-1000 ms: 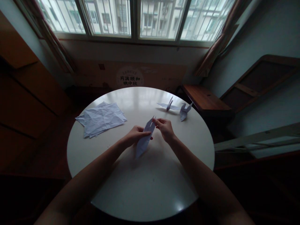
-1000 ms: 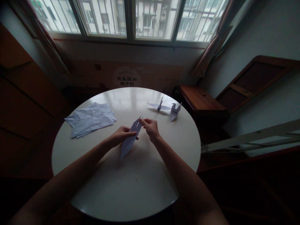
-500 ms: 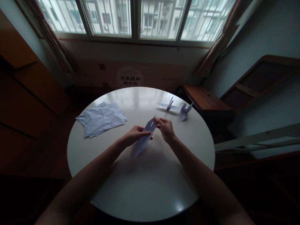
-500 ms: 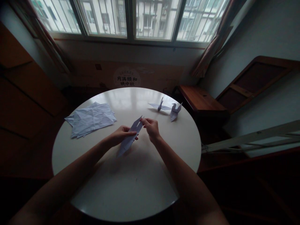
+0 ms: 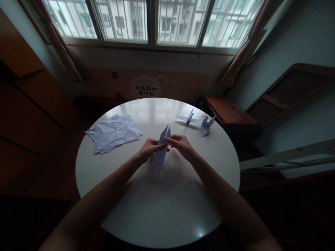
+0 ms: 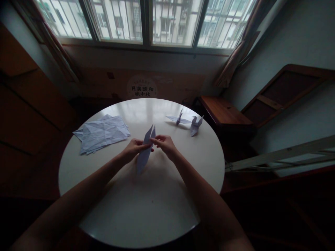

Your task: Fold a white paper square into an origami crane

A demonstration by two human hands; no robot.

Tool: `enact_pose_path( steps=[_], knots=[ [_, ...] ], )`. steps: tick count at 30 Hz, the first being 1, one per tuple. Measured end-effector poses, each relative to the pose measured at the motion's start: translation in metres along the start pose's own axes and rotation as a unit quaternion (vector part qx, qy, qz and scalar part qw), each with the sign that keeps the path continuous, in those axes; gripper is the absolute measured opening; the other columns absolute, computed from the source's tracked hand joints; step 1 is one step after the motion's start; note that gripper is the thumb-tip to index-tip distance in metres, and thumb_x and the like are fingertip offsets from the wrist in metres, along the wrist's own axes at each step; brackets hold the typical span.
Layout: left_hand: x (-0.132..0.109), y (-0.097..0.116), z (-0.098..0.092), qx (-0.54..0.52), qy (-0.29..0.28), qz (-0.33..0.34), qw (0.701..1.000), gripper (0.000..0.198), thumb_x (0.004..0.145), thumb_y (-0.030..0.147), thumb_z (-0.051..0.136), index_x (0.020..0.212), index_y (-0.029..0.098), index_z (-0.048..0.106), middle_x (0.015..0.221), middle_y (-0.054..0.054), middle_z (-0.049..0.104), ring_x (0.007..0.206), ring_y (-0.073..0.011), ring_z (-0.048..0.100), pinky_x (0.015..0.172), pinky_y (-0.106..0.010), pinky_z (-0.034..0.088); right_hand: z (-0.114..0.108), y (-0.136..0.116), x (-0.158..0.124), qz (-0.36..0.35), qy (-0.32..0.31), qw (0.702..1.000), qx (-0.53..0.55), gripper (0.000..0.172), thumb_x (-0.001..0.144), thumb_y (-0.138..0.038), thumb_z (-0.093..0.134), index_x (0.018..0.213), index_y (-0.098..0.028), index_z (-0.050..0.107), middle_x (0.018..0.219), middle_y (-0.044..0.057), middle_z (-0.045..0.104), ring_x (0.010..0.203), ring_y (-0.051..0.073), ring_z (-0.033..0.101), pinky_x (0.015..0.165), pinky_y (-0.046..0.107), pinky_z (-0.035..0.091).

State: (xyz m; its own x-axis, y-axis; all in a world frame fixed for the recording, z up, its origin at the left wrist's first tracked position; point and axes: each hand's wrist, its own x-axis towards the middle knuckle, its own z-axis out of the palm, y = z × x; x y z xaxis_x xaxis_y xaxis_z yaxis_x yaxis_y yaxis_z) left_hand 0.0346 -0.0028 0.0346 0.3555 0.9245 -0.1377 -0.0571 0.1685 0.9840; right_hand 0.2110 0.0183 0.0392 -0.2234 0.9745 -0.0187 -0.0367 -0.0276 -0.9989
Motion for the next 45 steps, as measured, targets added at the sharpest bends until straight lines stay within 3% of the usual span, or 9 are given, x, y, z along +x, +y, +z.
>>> enact_pose_path(
  steps=[6, 10, 18, 24, 31, 39, 45],
  knots=[
    [0.001, -0.002, 0.002, -0.014, 0.018, -0.019, 1.000, 0.046, 0.062, 0.049, 0.083, 0.083, 0.008, 0.077, 0.077, -0.014, 0.075, 0.061, -0.0174, 0.065, 0.058, -0.026, 0.046, 0.005, 0.002, -0.002, -0.026, 0.019, 0.999, -0.024, 0.043, 0.054, -0.054, 0.082, 0.054, -0.016, 0.061, 0.052, -0.001, 0.055, 0.053, 0.010, 0.043, 0.052, 0.026, 0.031],
    [0.001, -0.002, 0.002, -0.049, 0.014, -0.018, 0.999, 0.046, 0.061, 0.048, 0.084, 0.084, 0.009, 0.077, 0.077, -0.014, 0.075, 0.063, -0.0173, 0.067, 0.062, -0.027, 0.050, 0.003, 0.002, -0.001, -0.036, 0.037, 0.999, -0.011, 0.040, 0.057, -0.052, 0.082, 0.057, -0.016, 0.064, 0.054, -0.001, 0.057, 0.054, 0.010, 0.045, 0.054, 0.027, 0.033],
    [0.002, -0.005, 0.002, -0.008, -0.017, 0.015, 1.000, 0.050, 0.060, 0.054, 0.082, 0.078, 0.008, 0.077, 0.073, -0.013, 0.075, 0.062, -0.0189, 0.069, 0.060, -0.026, 0.051, 0.013, 0.001, -0.008, -0.028, -0.060, 0.997, 0.042, 0.040, 0.059, -0.052, 0.081, 0.061, -0.015, 0.066, 0.055, 0.001, 0.059, 0.047, 0.012, 0.050, 0.046, 0.028, 0.038],
    [0.003, -0.009, 0.006, 0.020, -0.019, 0.069, 0.997, 0.046, 0.068, 0.052, 0.078, 0.080, 0.007, 0.076, 0.078, -0.014, 0.076, 0.066, -0.0189, 0.070, 0.063, -0.025, 0.052, 0.011, 0.002, -0.007, -0.053, -0.034, 0.996, 0.063, 0.037, 0.058, -0.046, 0.084, 0.058, -0.015, 0.064, 0.054, 0.000, 0.058, 0.045, 0.012, 0.051, 0.043, 0.027, 0.041],
    [-0.002, 0.002, 0.009, 0.028, -0.027, 0.087, 0.995, 0.054, 0.077, 0.058, 0.067, 0.084, 0.006, 0.076, 0.077, -0.015, 0.075, 0.065, -0.0188, 0.070, 0.057, -0.023, 0.050, 0.006, 0.009, -0.003, -0.056, -0.050, 0.990, 0.118, 0.031, 0.063, -0.040, 0.083, 0.063, -0.014, 0.066, 0.055, 0.001, 0.060, 0.045, 0.013, 0.052, 0.041, 0.027, 0.041],
    [-0.004, 0.007, 0.005, 0.059, -0.038, 0.061, 0.996, 0.051, 0.076, 0.057, 0.068, 0.083, 0.007, 0.077, 0.078, -0.015, 0.076, 0.060, -0.0163, 0.068, 0.051, -0.020, 0.046, -0.001, -0.001, 0.000, -0.027, 0.046, 0.988, 0.148, 0.031, 0.053, -0.037, 0.088, 0.058, -0.014, 0.067, 0.060, 0.002, 0.064, 0.057, 0.013, 0.056, 0.058, 0.029, 0.044],
    [-0.001, 0.001, 0.005, 0.066, -0.047, 0.064, 0.995, 0.048, 0.080, 0.054, 0.066, 0.083, 0.007, 0.076, 0.079, -0.015, 0.076, 0.061, -0.0159, 0.069, 0.053, -0.020, 0.046, -0.012, -0.007, 0.004, -0.015, 0.068, 0.984, 0.165, 0.033, 0.050, -0.039, 0.089, 0.059, -0.015, 0.067, 0.060, 0.001, 0.063, 0.059, 0.013, 0.054, 0.063, 0.030, 0.043]
  ],
)
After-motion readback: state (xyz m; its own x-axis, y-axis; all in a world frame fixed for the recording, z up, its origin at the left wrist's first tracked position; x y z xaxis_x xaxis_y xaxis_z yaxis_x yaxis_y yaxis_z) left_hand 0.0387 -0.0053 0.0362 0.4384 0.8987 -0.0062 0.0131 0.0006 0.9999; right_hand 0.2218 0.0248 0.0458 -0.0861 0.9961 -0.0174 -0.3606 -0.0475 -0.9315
